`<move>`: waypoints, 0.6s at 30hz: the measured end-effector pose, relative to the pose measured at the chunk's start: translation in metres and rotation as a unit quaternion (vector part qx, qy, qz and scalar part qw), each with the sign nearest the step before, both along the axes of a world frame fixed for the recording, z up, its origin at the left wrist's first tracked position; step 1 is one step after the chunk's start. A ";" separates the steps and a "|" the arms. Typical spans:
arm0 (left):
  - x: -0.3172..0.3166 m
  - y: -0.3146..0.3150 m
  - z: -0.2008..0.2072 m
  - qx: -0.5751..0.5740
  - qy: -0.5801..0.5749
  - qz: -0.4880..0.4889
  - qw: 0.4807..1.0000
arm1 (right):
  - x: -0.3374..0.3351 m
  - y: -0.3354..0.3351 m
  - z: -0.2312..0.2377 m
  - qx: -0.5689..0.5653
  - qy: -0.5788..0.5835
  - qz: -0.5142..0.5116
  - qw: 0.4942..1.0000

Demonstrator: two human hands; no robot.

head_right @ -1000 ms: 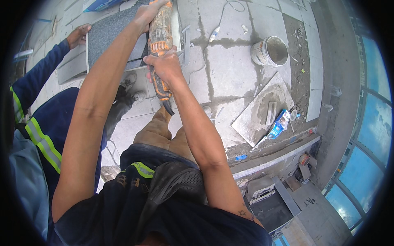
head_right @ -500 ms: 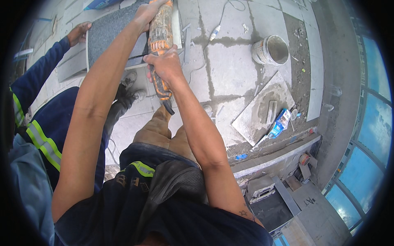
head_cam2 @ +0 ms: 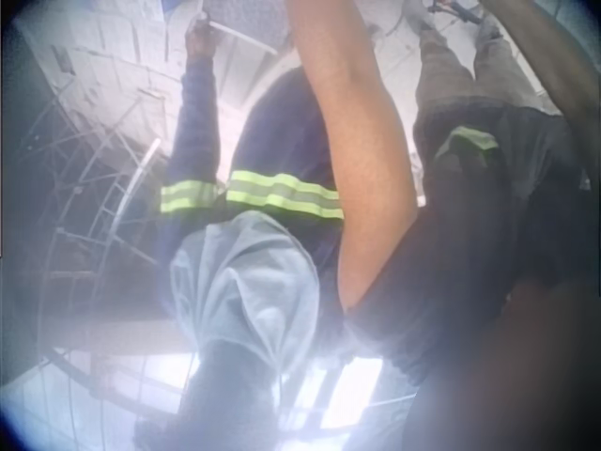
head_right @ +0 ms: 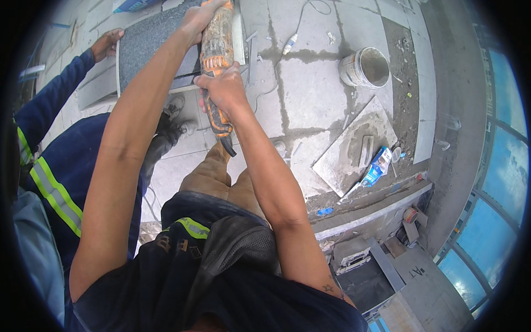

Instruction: The person uses an angle grinder to cut a large rectangular tile on a construction site floor. Another worker assists by holding the tile steady during the cut. The person completes the cut and hands the grinder to the coworker.

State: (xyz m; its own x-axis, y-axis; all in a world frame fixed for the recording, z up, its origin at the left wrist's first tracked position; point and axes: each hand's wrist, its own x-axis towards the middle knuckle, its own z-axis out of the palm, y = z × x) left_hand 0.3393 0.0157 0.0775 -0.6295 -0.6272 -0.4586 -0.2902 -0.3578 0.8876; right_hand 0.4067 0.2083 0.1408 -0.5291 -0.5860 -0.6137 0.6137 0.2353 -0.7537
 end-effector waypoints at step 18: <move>0.006 0.005 0.004 -0.003 -0.011 0.012 1.000 | 0.007 0.005 0.002 -0.003 -0.003 -0.003 1.000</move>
State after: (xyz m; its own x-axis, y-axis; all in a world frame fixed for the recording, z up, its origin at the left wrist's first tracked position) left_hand 0.3458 0.0212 0.0815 -0.6051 -0.6447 -0.4673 -0.3005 -0.3586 0.8838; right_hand 0.4140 0.2129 0.1433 -0.5290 -0.5862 -0.6136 0.6197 0.2271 -0.7513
